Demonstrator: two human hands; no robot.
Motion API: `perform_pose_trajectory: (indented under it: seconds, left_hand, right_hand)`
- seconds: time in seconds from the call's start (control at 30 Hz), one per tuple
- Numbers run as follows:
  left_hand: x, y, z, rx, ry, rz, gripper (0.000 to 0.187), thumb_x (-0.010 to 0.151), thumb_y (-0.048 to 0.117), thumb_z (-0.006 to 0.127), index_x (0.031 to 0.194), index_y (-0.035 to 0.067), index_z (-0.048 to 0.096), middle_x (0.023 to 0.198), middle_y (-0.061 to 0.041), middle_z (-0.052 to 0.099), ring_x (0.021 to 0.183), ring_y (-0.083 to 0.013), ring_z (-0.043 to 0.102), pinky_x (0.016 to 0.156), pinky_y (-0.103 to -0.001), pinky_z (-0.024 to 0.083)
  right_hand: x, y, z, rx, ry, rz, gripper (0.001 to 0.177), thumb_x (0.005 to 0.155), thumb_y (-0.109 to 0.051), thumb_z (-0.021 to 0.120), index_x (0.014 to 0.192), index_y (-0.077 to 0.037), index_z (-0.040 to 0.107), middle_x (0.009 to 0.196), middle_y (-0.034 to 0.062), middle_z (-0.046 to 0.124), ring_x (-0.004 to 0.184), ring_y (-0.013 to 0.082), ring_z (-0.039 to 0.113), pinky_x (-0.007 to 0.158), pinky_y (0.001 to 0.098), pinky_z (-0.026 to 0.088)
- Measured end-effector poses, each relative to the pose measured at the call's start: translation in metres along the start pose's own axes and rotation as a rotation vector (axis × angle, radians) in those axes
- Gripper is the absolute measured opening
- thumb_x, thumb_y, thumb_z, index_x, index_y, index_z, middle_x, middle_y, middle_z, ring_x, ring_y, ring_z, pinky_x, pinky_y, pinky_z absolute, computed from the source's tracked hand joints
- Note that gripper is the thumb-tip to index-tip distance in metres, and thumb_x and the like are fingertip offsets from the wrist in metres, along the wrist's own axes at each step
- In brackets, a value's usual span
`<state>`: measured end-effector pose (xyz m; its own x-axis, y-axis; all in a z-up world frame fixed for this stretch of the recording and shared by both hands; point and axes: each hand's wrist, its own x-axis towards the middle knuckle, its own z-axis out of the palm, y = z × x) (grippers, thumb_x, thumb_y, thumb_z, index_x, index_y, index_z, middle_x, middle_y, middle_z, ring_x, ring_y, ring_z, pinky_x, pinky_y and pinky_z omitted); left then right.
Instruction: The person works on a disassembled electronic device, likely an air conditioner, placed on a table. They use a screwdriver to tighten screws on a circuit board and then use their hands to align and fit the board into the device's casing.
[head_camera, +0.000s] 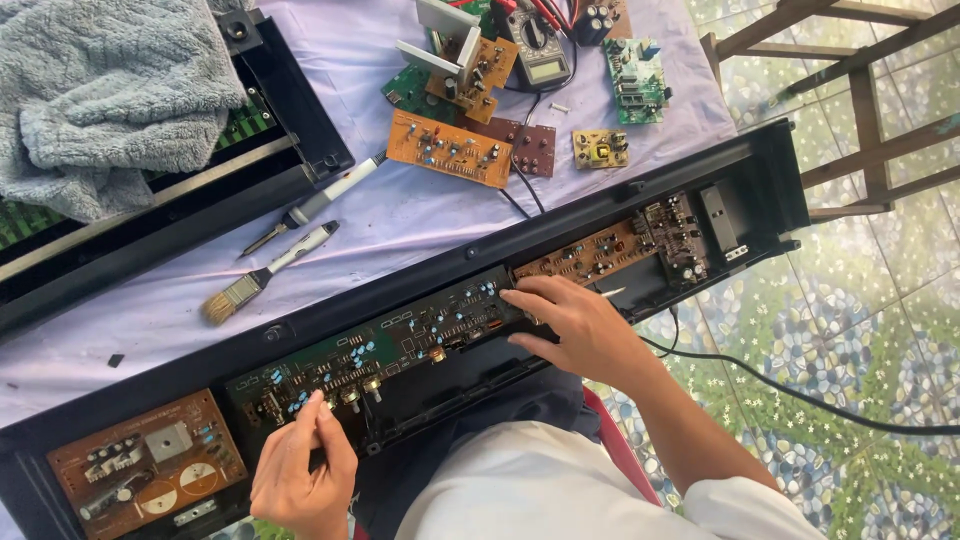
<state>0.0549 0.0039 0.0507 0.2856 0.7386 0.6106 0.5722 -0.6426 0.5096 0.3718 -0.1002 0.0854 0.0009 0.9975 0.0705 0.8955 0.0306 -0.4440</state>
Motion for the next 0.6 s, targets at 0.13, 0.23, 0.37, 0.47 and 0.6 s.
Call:
perform_pose_trajectory:
  seconds: [0.13,0.23,0.37,0.47,0.6]
  left_hand:
    - [-0.003,-0.004,0.003,0.006,0.046,-0.012,0.01,0.099,-0.014,0.075,0.106,-0.007,0.078,0.07,-0.007,0.065,0.065,-0.0209,0.062,0.067,-0.035,0.055]
    - [-0.001,-0.004,0.003,-0.022,0.051,0.031,0.007,0.098,-0.014,0.073,0.103,-0.01,0.077,0.07,-0.01,0.066,0.06,-0.0227,0.057,0.067,-0.038,0.054]
    - [-0.001,-0.005,0.002,0.016,-0.001,0.064,0.006,0.098,-0.008,0.075,0.103,-0.006,0.078,0.073,-0.009,0.07,0.058,-0.0197,0.058,0.067,-0.037,0.052]
    - [0.0,-0.006,0.004,0.043,-0.007,0.072,0.006,0.098,-0.006,0.077,0.103,-0.004,0.08,0.071,-0.007,0.068,0.058,-0.0192,0.056,0.068,-0.038,0.051]
    - [0.0,-0.007,0.003,0.0,0.012,0.098,0.005,0.097,-0.006,0.076,0.101,-0.004,0.078,0.075,-0.01,0.072,0.059,-0.018,0.059,0.068,-0.037,0.05]
  right_hand:
    - [-0.003,-0.002,0.014,-0.001,0.13,-0.007,0.037,0.097,-0.023,0.074,0.129,-0.006,0.066,0.118,0.0137,0.069,0.102,0.0286,0.07,0.083,0.0403,0.06]
    - [0.0,-0.002,0.014,-0.012,0.153,0.0,0.032,0.095,-0.02,0.076,0.124,-0.007,0.068,0.113,0.0126,0.069,0.097,0.0279,0.07,0.081,0.0395,0.059]
    - [0.002,-0.005,0.008,-0.059,0.129,-0.048,0.031,0.097,-0.02,0.075,0.124,-0.006,0.067,0.106,0.013,0.067,0.091,0.0285,0.066,0.075,0.0398,0.057]
    - [0.003,-0.004,0.009,-0.074,0.125,-0.064,0.031,0.097,-0.02,0.075,0.123,-0.006,0.066,0.101,0.0117,0.066,0.086,0.0267,0.065,0.072,0.0386,0.056]
    - [0.002,-0.006,0.011,-0.108,0.138,-0.084,0.03,0.097,-0.019,0.076,0.123,-0.006,0.068,0.099,0.0098,0.065,0.081,0.0246,0.062,0.07,0.0364,0.056]
